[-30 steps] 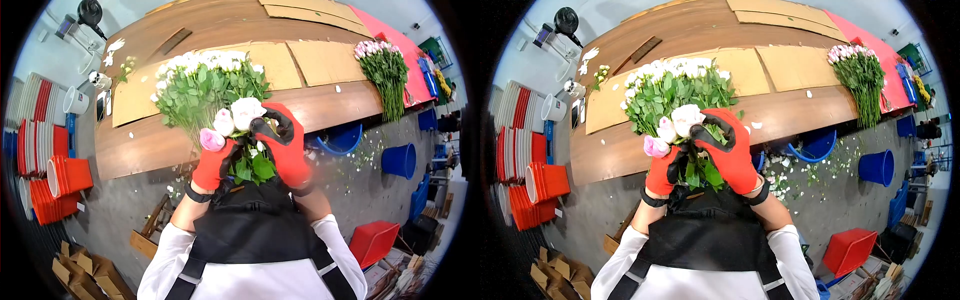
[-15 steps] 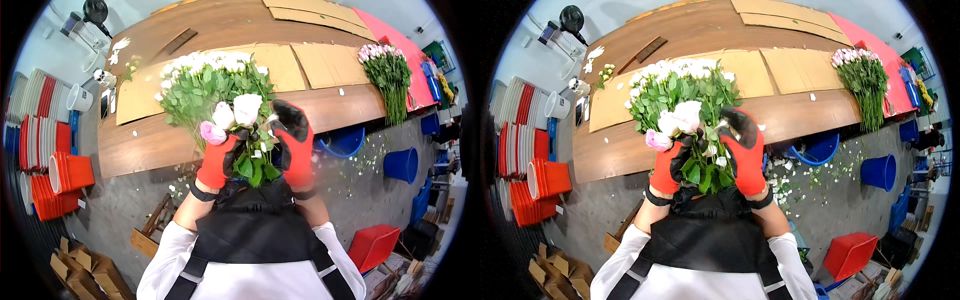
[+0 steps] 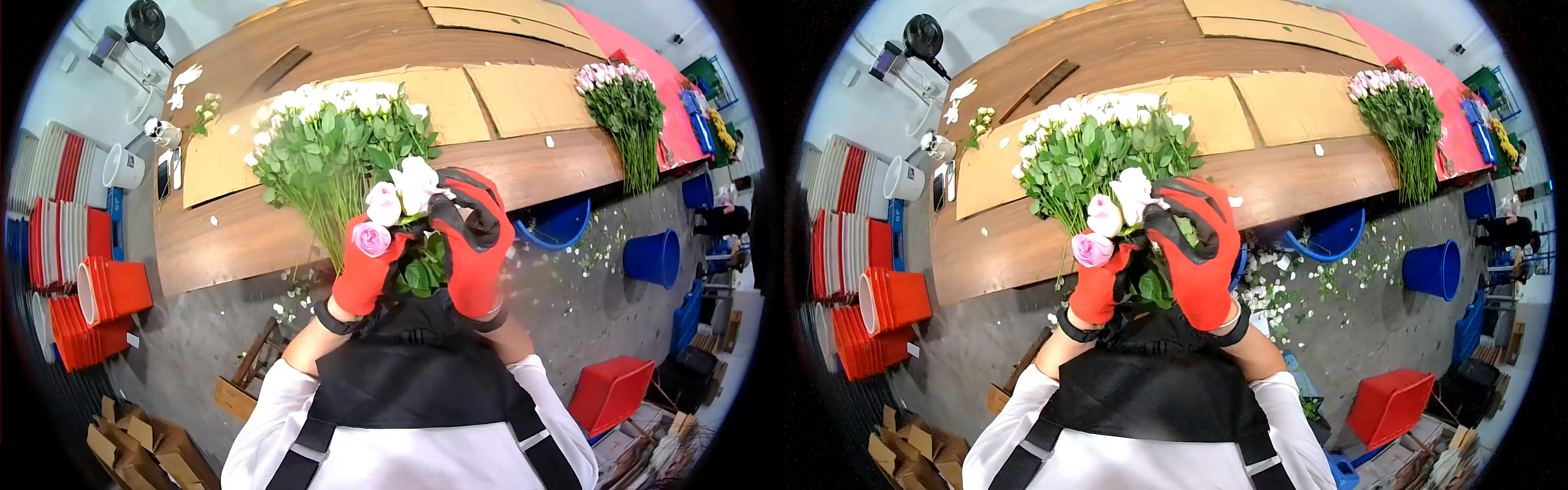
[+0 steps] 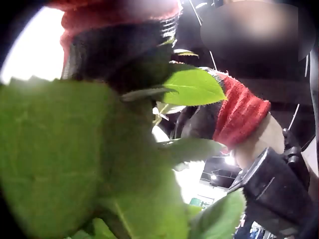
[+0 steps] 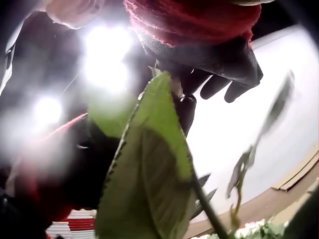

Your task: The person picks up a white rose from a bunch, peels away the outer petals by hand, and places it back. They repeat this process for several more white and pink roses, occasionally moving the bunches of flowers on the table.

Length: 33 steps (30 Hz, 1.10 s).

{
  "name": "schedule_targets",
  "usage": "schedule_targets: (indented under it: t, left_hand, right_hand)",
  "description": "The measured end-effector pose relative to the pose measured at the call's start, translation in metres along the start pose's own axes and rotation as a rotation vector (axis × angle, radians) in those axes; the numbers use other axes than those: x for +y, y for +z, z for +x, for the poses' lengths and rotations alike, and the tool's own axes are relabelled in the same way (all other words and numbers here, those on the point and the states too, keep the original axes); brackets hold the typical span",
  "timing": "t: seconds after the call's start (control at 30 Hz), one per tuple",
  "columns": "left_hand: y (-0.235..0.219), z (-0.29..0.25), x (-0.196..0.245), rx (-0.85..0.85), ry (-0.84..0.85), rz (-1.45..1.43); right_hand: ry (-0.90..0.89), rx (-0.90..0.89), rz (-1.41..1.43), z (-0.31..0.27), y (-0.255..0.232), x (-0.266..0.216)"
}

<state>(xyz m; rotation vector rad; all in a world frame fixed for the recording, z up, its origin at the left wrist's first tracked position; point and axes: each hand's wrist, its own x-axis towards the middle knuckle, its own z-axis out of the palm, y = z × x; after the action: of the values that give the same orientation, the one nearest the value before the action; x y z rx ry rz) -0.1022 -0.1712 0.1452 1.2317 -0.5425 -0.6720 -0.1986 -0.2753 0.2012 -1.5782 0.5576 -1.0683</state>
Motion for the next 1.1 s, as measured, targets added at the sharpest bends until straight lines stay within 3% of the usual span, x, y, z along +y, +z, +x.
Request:
schedule_targets:
  t: [0.13,0.2,0.37,0.43,0.47,0.57,0.6,0.63,0.7,0.77,0.83,0.9,0.97,1.07,1.1]
  left_hand:
    - [0.003,0.002,0.011,-0.028,-0.090,-0.072]
    - [-0.003,0.001,-0.011,0.010,-0.009,-0.064]
    - [-0.002,0.003,-0.019,0.045,0.000,-0.020]
    - [0.005,0.004,0.003,-0.024,-0.158,-0.169]
    - [0.008,0.004,0.008,-0.059,-0.237,-0.244]
    - [-0.003,0.008,-0.001,-0.017,-0.112,0.051]
    - [-0.008,0.009,-0.005,0.009,-0.069,0.175]
    - [-0.007,0.012,-0.010,0.076,0.155,0.181]
    - [-0.007,0.008,-0.004,0.108,0.075,0.037]
    - [-0.005,0.002,-0.008,0.161,0.034,-0.007]
    - [0.002,-0.001,-0.016,0.211,0.129,0.136]
    - [0.006,-0.002,-0.016,0.197,0.191,0.237]
    - [0.017,-0.001,0.001,0.187,0.197,0.161]
    - [0.016,-0.003,0.002,0.153,0.162,0.174]
    - [0.010,-0.003,0.002,0.117,0.121,0.239]
  right_hand:
    - [0.245,0.087,0.395,-0.008,0.010,0.012]
    - [0.334,0.111,0.611,-0.016,0.013,0.026]
    - [0.512,0.084,0.751,-0.009,0.014,0.015]
    - [0.573,0.065,0.747,-0.012,0.008,0.021]
    - [0.558,0.050,0.743,-0.012,0.004,0.027]
    - [0.421,-0.008,0.727,-0.006,-0.003,0.043]
    - [0.378,0.045,0.605,-0.005,-0.003,0.040]
    - [0.334,0.095,0.482,-0.005,-0.003,0.035]
    - [0.199,0.178,0.261,-0.003,-0.004,0.018]
    - [0.036,0.031,0.051,-0.002,-0.012,0.012]
    - [-0.090,-0.087,-0.190,-0.001,-0.016,-0.002]
    - [-0.120,-0.056,-0.275,-0.001,-0.008,-0.008]
    - [-0.175,0.039,-0.333,-0.003,0.003,-0.004]
    - [-0.487,0.067,-0.432,-0.004,-0.002,0.014]
    - [-0.441,0.031,-0.265,-0.006,-0.002,0.019]
